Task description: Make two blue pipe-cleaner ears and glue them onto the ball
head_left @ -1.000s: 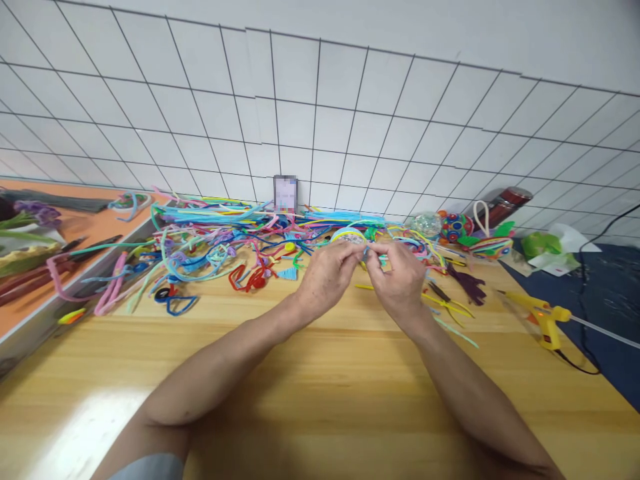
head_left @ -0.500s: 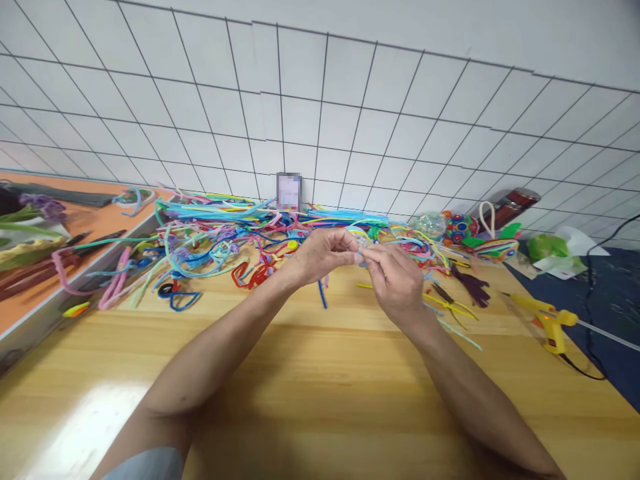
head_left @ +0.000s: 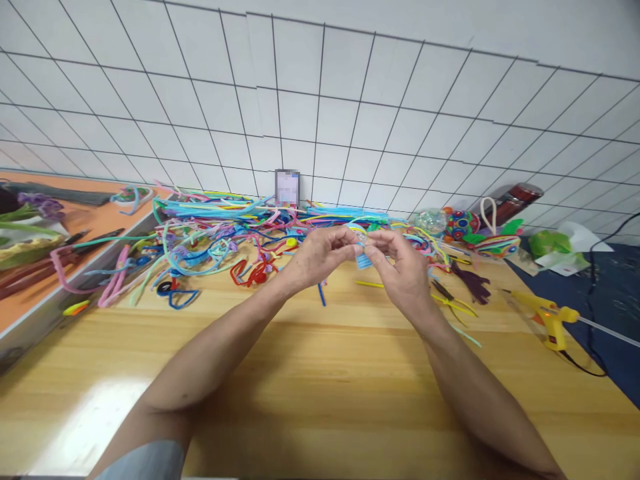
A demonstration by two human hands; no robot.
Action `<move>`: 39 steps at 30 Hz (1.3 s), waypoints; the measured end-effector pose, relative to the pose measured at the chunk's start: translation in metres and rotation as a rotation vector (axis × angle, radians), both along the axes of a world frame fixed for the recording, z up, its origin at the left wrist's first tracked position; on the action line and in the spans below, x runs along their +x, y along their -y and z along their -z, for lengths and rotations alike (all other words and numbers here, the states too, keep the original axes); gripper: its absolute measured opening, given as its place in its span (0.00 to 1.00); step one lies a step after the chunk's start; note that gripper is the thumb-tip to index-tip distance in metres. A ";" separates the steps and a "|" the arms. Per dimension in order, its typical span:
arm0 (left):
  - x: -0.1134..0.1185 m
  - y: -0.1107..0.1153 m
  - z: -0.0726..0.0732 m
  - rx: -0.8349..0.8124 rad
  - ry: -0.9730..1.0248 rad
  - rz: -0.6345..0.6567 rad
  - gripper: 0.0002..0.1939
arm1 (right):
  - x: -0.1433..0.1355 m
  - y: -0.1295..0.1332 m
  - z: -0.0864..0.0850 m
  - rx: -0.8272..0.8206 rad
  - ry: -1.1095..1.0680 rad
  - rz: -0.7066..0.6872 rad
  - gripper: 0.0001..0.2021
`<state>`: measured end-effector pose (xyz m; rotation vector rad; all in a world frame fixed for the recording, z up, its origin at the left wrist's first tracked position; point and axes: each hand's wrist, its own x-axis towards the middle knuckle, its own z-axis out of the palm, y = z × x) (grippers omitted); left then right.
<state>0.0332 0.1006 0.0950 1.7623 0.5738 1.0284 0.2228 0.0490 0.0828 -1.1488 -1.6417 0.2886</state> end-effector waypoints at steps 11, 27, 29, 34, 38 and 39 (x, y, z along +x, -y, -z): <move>0.002 -0.010 0.013 -0.037 -0.069 0.015 0.18 | 0.010 -0.009 0.005 -0.076 0.115 -0.013 0.08; -0.017 -0.033 0.015 -0.228 -0.089 0.207 0.23 | 0.021 -0.027 0.007 -0.496 -0.305 -0.287 0.17; -0.021 -0.026 0.005 -0.180 -0.005 0.185 0.23 | 0.021 -0.021 -0.005 -0.551 -0.478 -0.320 0.22; -0.013 0.007 -0.008 -0.044 -0.005 0.229 0.22 | 0.013 0.009 -0.025 -0.747 -0.631 -0.514 0.23; -0.012 0.031 -0.008 0.020 0.002 0.153 0.18 | 0.000 0.034 -0.017 -0.835 -0.742 -0.587 0.21; -0.014 0.035 -0.007 0.002 -0.006 0.114 0.18 | -0.003 0.039 -0.013 -0.851 -0.750 -0.570 0.21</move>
